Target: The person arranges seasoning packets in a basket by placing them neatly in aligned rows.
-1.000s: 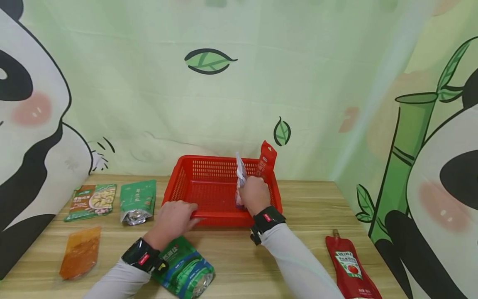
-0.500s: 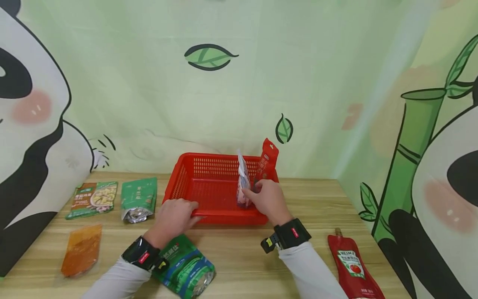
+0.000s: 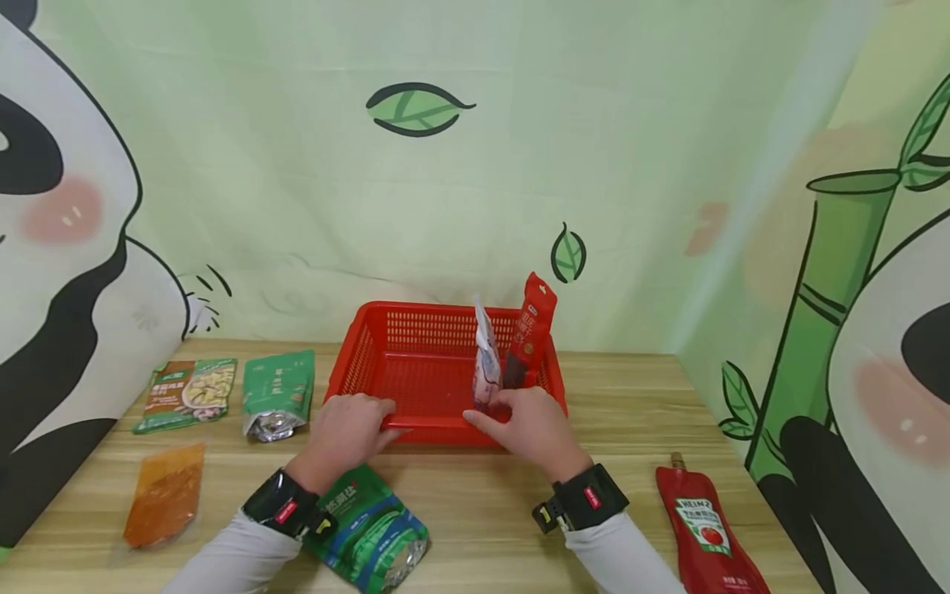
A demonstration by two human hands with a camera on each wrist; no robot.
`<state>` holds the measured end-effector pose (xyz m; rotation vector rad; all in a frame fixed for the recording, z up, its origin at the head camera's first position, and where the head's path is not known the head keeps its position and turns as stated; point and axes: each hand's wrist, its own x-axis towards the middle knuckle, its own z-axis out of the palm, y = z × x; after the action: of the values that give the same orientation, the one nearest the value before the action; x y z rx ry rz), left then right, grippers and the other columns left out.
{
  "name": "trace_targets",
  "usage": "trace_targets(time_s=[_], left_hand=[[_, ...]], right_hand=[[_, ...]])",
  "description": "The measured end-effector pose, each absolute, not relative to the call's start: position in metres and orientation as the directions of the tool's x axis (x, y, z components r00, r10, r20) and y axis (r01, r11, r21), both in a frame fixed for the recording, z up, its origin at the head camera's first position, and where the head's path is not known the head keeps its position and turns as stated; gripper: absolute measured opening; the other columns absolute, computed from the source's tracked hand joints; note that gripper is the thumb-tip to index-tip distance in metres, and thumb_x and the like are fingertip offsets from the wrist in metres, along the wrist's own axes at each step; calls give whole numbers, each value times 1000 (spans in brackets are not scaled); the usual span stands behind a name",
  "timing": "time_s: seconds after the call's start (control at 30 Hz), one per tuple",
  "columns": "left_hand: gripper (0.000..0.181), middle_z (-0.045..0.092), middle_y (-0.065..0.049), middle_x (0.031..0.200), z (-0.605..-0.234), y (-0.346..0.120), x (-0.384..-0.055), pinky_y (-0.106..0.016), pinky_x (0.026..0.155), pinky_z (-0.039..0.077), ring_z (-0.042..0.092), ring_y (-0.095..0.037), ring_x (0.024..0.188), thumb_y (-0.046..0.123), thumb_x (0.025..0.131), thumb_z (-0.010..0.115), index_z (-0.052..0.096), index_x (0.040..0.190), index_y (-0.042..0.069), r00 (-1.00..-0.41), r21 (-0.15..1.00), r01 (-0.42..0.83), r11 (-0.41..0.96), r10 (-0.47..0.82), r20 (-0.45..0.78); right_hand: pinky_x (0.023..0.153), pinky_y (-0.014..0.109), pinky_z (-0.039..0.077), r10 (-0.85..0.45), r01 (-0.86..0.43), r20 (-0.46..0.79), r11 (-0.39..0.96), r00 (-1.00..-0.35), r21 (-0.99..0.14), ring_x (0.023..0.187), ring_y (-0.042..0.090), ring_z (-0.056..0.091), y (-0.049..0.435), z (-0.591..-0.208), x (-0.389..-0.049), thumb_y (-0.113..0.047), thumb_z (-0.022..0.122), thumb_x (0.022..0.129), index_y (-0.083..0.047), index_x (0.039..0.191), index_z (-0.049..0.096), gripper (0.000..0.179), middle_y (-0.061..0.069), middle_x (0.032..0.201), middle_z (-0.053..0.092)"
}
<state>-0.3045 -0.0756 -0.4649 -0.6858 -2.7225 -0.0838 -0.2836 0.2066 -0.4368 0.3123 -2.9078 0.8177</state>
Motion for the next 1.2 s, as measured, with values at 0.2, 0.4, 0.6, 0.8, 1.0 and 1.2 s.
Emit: trace_targets(time_s=[0.2, 0.4, 0.6, 0.8, 1.0, 1.2], left_hand=[[33, 59, 4, 60, -464, -75, -304, -25, 51, 40, 46, -13, 51, 47, 81, 84, 72, 87, 17, -832, -17, 469, 883, 448, 328], [34, 61, 4, 61, -463, -75, -302, -25, 52, 41, 47, -13, 52, 48, 81, 84, 72, 88, 17, -831, -20, 466, 885, 445, 334], [33, 61, 4, 61, -463, -74, -302, -24, 52, 41, 47, -12, 52, 47, 81, 84, 73, 88, 17, -833, -17, 471, 882, 451, 321], [32, 60, 5, 60, -462, -74, -302, -25, 51, 38, 47, -12, 52, 47, 82, 84, 72, 87, 18, -832, -12, 472, 881, 450, 324], [32, 62, 4, 63, -460, -74, -302, -25, 52, 39, 49, -12, 54, 47, 82, 83, 72, 88, 18, -837, -4, 472, 882, 449, 312], [31, 63, 5, 63, -461, -76, -303, -26, 53, 39, 50, -12, 55, 47, 83, 83, 70, 85, 18, -834, 7, 482, 876, 457, 308]], right_hand=[[62, 26, 49, -184, -243, 181, 887, -966, -393, 58, 7, 56, 202, -437, -275, -65, 77, 80, -20, 90, 79, 46, -17, 61, 62], [59, 24, 46, -190, -241, 181, 912, -965, -332, 51, 6, 53, 199, -441, -271, -63, 79, 79, -22, 72, 72, 43, -15, 54, 56], [54, 23, 42, -206, -264, 239, 934, -949, -242, 48, 5, 49, 199, -448, -272, -59, 80, 81, -22, 65, 66, 42, -14, 50, 49], [55, 22, 42, -232, -280, 295, 951, -927, -130, 50, 5, 46, 199, -456, -276, -49, 84, 81, -16, 87, 80, 34, -12, 52, 53], [57, 21, 45, -268, -299, 348, 954, -898, -36, 51, 6, 49, 200, -461, -280, -47, 86, 80, -16, 95, 82, 35, -8, 57, 62], [54, 23, 41, -304, -325, 391, 946, -869, 13, 52, 9, 50, 200, -463, -280, -49, 86, 79, -18, 87, 80, 32, -5, 58, 62]])
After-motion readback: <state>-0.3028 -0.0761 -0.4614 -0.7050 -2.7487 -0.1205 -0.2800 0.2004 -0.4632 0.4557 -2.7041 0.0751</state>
